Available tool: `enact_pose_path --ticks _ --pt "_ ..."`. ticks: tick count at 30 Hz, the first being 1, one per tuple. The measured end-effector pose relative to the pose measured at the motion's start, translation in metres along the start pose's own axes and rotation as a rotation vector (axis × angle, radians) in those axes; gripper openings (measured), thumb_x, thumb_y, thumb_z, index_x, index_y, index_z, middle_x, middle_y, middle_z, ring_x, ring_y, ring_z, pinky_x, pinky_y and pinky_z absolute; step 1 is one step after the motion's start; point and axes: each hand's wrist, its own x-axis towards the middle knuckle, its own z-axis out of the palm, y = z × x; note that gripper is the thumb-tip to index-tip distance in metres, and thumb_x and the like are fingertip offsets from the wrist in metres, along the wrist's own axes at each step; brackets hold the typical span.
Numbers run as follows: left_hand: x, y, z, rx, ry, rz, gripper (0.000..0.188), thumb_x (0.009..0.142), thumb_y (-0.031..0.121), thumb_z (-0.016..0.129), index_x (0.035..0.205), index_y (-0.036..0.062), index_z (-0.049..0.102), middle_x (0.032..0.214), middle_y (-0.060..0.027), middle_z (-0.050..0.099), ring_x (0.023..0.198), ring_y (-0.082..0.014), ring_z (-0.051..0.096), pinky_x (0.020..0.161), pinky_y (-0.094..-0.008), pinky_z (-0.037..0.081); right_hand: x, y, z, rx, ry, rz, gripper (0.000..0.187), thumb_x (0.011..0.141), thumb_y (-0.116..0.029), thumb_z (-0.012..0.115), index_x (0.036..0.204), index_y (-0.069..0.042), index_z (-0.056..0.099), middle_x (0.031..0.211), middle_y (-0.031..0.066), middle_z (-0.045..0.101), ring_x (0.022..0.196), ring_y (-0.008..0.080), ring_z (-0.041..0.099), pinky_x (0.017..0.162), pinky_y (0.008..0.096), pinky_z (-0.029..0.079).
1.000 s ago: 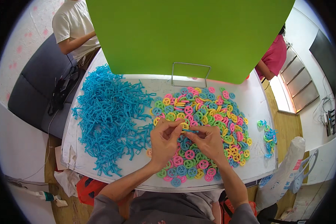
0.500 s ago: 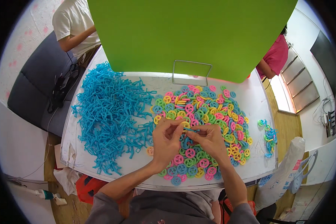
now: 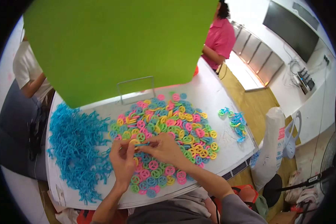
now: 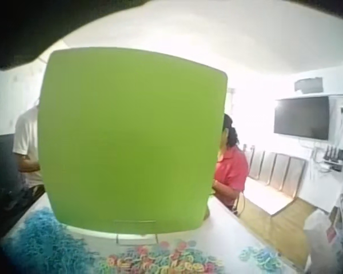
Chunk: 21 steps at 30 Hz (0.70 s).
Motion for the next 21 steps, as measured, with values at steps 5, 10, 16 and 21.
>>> enact_pose_path --ticks 5,10,16,21 --pt "0.008 0.004 0.003 -0.024 -0.007 -0.16 0.01 0.093 0.004 0.055 0.097 -0.0049 0.053 0.092 -0.0097 0.059 0.081 -0.0185 0.065 0.073 -0.0311 0.057 -0.005 -0.012 -0.004 -0.051 0.053 -0.004 0.024 0.077 -0.026 0.074 0.089 -0.006 0.074 0.063 0.0108 0.066 0.055 0.0105 0.061 0.051 0.0274 0.046" --pt "0.013 -0.007 -0.005 -0.131 -0.066 -0.095 0.006 0.091 0.001 0.056 0.096 -0.0027 0.056 0.091 -0.008 0.061 0.076 -0.0122 0.064 0.058 -0.0219 0.049 0.0 -0.008 0.001 0.078 0.059 0.055 0.02 0.082 -0.014 0.071 0.092 0.004 0.071 0.068 0.009 0.068 0.062 0.0094 0.063 0.054 0.0235 0.05" --pt "0.014 -0.004 -0.013 -0.112 -0.149 -0.196 0.01 0.092 0.001 0.055 0.099 -0.0061 0.056 0.098 -0.0119 0.061 0.088 -0.0176 0.065 0.078 -0.0322 0.058 -0.002 -0.001 0.007 0.081 0.02 0.059 0.023 0.083 -0.013 0.07 0.095 0.007 0.069 0.073 0.0104 0.07 0.064 0.0096 0.064 0.056 0.0227 0.051" --pt "0.012 0.0 -0.015 -0.058 -0.135 -0.135 0.013 0.092 0.003 0.055 0.101 -0.0061 0.057 0.097 -0.0116 0.061 0.087 -0.018 0.065 0.077 -0.0314 0.057 -0.003 -0.002 0.008 0.092 0.007 0.091 0.023 0.084 -0.014 0.07 0.094 0.006 0.069 0.073 0.0102 0.07 0.064 0.0094 0.064 0.057 0.0222 0.051"
